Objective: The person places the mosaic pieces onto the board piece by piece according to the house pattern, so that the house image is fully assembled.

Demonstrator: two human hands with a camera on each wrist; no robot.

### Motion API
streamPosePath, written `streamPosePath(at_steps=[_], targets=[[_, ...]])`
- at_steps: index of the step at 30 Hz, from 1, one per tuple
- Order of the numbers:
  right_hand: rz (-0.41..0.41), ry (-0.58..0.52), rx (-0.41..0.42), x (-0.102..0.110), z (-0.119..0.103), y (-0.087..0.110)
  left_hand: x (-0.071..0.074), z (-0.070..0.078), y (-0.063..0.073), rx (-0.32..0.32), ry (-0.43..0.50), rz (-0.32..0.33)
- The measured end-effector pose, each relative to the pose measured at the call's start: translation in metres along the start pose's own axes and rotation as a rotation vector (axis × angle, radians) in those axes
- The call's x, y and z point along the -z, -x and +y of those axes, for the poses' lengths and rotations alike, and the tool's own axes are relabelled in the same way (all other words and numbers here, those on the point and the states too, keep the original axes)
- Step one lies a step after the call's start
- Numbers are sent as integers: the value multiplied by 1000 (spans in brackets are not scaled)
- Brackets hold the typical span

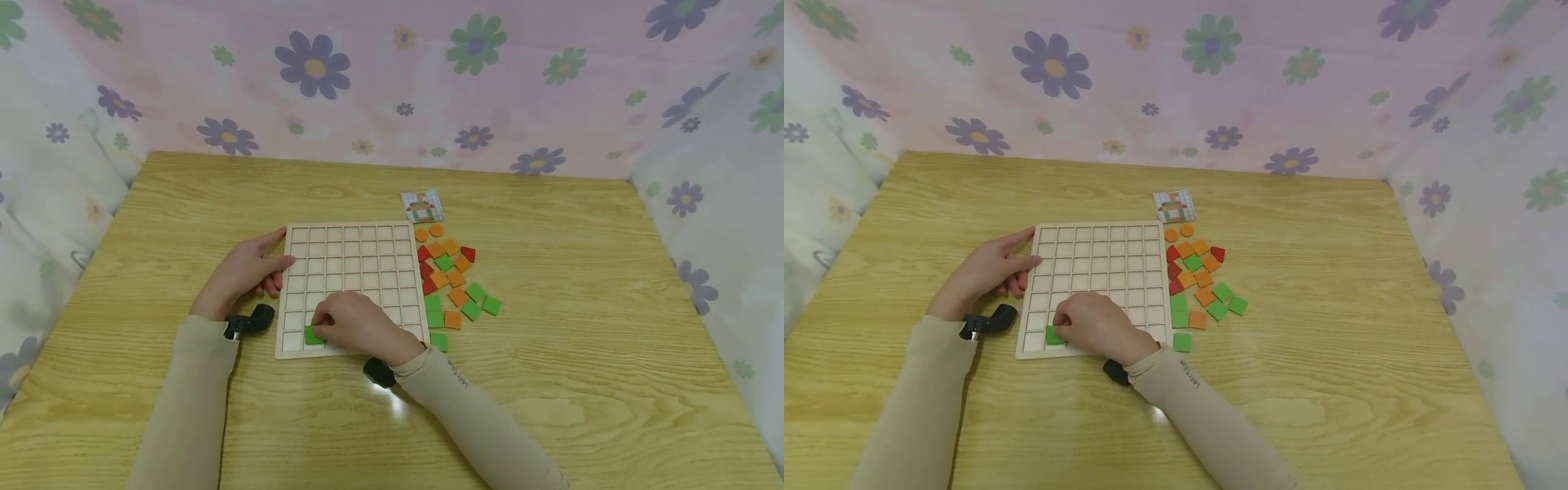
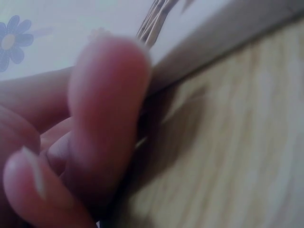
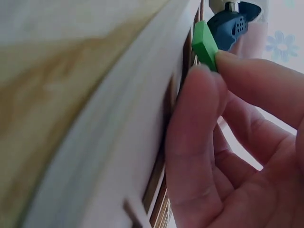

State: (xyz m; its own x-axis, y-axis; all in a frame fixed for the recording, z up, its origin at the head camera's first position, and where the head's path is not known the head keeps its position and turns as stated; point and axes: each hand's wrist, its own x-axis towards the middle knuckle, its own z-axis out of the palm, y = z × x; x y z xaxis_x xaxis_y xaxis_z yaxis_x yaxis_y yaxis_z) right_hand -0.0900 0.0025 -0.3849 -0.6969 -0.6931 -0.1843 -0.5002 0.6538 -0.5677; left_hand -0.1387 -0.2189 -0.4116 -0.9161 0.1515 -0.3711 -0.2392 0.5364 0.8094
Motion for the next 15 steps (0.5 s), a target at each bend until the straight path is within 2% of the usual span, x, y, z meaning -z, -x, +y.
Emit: streamPosePath(at_steps=[15], targets=[[37,52,42,-4,-3,5,1,0,-1,48,31,-11]])
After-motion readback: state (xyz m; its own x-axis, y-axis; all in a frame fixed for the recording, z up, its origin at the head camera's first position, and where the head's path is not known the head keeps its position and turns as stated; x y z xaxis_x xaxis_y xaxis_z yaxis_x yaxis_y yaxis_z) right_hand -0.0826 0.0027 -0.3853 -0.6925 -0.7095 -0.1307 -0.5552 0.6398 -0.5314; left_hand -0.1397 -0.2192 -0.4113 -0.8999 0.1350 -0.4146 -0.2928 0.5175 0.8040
